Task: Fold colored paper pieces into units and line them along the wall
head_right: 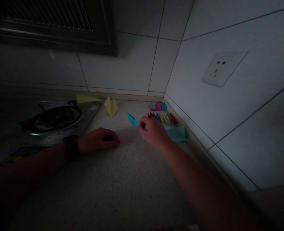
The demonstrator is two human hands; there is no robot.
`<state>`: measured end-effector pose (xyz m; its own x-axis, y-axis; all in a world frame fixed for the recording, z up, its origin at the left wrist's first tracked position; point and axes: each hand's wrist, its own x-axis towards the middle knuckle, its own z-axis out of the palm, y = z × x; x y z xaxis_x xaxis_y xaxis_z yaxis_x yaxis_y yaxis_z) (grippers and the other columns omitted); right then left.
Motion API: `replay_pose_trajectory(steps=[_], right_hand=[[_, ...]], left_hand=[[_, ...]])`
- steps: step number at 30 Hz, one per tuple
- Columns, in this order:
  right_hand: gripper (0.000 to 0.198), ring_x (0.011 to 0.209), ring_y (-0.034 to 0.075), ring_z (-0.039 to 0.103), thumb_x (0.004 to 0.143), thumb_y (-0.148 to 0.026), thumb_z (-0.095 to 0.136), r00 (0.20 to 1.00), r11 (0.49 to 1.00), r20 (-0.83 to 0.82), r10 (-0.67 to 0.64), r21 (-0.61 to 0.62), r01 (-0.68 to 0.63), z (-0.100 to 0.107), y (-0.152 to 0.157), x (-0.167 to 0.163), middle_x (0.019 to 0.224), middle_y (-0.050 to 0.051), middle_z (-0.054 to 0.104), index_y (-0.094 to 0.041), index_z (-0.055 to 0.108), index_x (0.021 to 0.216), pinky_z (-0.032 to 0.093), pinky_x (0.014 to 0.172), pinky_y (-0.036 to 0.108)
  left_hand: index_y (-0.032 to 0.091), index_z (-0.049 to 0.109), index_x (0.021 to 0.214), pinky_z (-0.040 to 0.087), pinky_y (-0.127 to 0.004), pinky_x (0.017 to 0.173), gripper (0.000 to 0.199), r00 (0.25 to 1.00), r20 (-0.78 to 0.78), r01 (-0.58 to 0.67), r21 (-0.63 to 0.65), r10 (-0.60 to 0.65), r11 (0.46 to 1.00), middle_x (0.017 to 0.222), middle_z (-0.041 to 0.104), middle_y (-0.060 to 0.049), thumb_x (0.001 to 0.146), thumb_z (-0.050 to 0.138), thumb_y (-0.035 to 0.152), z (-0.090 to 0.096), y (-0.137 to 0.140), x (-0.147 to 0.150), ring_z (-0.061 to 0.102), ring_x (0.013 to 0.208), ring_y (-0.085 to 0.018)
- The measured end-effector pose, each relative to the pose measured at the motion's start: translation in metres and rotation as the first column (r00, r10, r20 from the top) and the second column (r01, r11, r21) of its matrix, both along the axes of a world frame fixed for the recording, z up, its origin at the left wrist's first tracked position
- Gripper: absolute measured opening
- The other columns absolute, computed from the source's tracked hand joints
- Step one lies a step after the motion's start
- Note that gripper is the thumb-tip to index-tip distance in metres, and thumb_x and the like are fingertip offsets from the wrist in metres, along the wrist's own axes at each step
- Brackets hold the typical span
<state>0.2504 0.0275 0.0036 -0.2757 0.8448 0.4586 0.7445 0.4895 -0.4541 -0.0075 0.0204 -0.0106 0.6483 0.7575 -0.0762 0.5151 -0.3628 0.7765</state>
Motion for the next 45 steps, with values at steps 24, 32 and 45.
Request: replay_pose_trajectory(steps=[24,32,45], right_hand=[[0.023,0.087,0.030,0.058,0.083,-0.035,0.053,0.682,0.905,0.600,-0.418,0.214,0.367,-0.003,0.012,0.011,0.078,0.011,0.068,-0.020,0.070,0.083,0.041,0.074,0.042],[0.026,0.091,0.025,0.061,0.083,-0.032,0.056,0.766,0.979,0.612,-0.198,0.085,0.185,0.009,-0.006,0.011,0.096,0.006,0.071,-0.024,0.065,0.107,0.043,0.080,0.037],[0.023,0.100,0.030,0.057,0.083,-0.031,0.058,0.728,0.989,0.670,-0.144,0.070,0.131,-0.004,-0.011,0.005,0.101,0.012,0.068,-0.017,0.066,0.098,0.043,0.085,0.043]], left_hand=[[0.019,0.069,0.099,0.047,-0.027,0.079,0.025,0.998,-0.051,0.027,0.026,-0.026,0.999,0.091,0.072,-0.002,0.087,0.055,0.035,0.002,0.000,0.002,0.065,0.085,-0.016],[0.019,0.068,0.099,0.047,-0.026,0.077,0.025,0.998,-0.055,0.023,-0.005,-0.023,1.000,0.091,0.071,-0.002,0.086,0.054,0.036,0.005,-0.002,0.003,0.065,0.085,-0.017],[0.019,0.068,0.099,0.045,-0.027,0.079,0.026,0.997,-0.078,0.032,0.014,-0.031,0.999,0.093,0.071,-0.002,0.087,0.053,0.037,0.006,-0.002,0.002,0.063,0.087,-0.018]])
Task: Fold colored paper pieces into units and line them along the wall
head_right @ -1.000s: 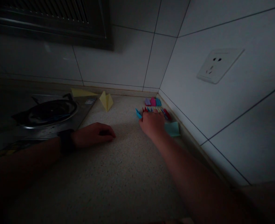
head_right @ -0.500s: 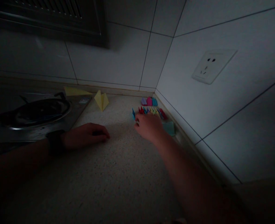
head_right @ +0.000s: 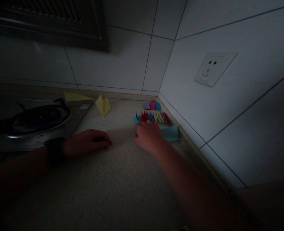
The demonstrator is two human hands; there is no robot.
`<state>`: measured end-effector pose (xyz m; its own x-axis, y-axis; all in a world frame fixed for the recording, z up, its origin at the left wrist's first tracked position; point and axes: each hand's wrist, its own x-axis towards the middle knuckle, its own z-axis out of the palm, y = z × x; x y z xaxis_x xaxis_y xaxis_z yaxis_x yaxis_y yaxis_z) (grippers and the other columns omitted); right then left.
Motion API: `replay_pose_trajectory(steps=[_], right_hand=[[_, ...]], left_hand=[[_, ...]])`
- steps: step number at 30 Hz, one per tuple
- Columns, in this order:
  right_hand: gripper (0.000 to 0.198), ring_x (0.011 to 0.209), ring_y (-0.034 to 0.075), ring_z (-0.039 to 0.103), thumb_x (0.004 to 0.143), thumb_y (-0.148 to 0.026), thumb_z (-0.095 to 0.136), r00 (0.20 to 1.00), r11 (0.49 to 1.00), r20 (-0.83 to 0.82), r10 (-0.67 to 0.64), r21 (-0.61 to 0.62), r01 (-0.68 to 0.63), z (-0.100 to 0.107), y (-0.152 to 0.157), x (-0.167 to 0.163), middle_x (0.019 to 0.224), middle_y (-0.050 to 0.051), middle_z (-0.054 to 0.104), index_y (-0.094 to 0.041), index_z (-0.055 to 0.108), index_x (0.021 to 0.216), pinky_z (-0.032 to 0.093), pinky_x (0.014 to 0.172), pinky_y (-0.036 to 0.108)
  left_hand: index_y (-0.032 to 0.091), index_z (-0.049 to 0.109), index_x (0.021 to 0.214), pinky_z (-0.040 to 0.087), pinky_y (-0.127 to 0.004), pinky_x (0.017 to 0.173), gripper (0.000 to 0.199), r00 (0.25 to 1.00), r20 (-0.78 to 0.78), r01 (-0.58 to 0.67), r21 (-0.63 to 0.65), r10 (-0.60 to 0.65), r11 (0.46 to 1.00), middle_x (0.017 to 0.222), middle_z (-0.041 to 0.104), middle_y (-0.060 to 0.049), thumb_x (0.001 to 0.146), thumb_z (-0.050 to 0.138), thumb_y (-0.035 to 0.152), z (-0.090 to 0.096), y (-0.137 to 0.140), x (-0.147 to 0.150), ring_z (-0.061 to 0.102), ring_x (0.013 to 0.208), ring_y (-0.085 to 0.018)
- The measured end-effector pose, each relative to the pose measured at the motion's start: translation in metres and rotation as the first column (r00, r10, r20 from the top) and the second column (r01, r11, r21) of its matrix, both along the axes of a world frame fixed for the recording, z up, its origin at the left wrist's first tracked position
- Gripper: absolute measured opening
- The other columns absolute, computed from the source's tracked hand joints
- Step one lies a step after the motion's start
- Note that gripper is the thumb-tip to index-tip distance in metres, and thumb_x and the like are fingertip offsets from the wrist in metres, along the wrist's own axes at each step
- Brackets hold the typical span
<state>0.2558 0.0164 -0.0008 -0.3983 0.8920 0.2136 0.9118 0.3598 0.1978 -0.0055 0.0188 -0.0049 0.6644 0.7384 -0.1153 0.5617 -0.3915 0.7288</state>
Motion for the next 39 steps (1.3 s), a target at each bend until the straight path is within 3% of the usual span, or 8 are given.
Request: replay_pose_trajectory(steps=[12,26,39], right_hand=[[0.024,0.097,0.030,0.057,0.085,-0.034,0.056,0.997,0.996,0.022,-0.070,0.053,0.068,-0.006,0.006,0.003,0.095,0.014,0.068,-0.015,0.067,0.094,0.043,0.085,0.042],[0.027,0.097,0.031,0.058,0.086,-0.035,0.054,0.998,0.996,-0.008,-0.066,0.056,0.067,-0.007,0.010,0.002,0.096,0.015,0.067,-0.015,0.067,0.099,0.043,0.086,0.043],[0.026,0.091,0.029,0.059,0.087,-0.036,0.053,0.998,0.996,0.033,-0.057,0.068,0.055,-0.007,0.011,0.003,0.092,0.014,0.068,-0.015,0.068,0.090,0.044,0.082,0.042]], left_hand=[[0.019,0.068,0.098,0.046,-0.026,0.080,0.025,1.000,0.021,0.006,0.000,-0.006,1.000,0.093,0.071,-0.002,0.088,0.052,0.036,-0.002,0.000,0.000,0.064,0.088,-0.017],[0.020,0.068,0.099,0.045,-0.027,0.078,0.026,1.000,0.002,0.003,0.021,-0.003,1.000,0.092,0.071,-0.002,0.088,0.052,0.037,0.001,-0.001,0.000,0.063,0.086,-0.017],[0.019,0.069,0.097,0.045,-0.027,0.080,0.024,1.000,0.025,0.000,0.021,-0.001,1.000,0.093,0.071,-0.002,0.087,0.053,0.035,-0.001,-0.001,0.001,0.063,0.088,-0.017]])
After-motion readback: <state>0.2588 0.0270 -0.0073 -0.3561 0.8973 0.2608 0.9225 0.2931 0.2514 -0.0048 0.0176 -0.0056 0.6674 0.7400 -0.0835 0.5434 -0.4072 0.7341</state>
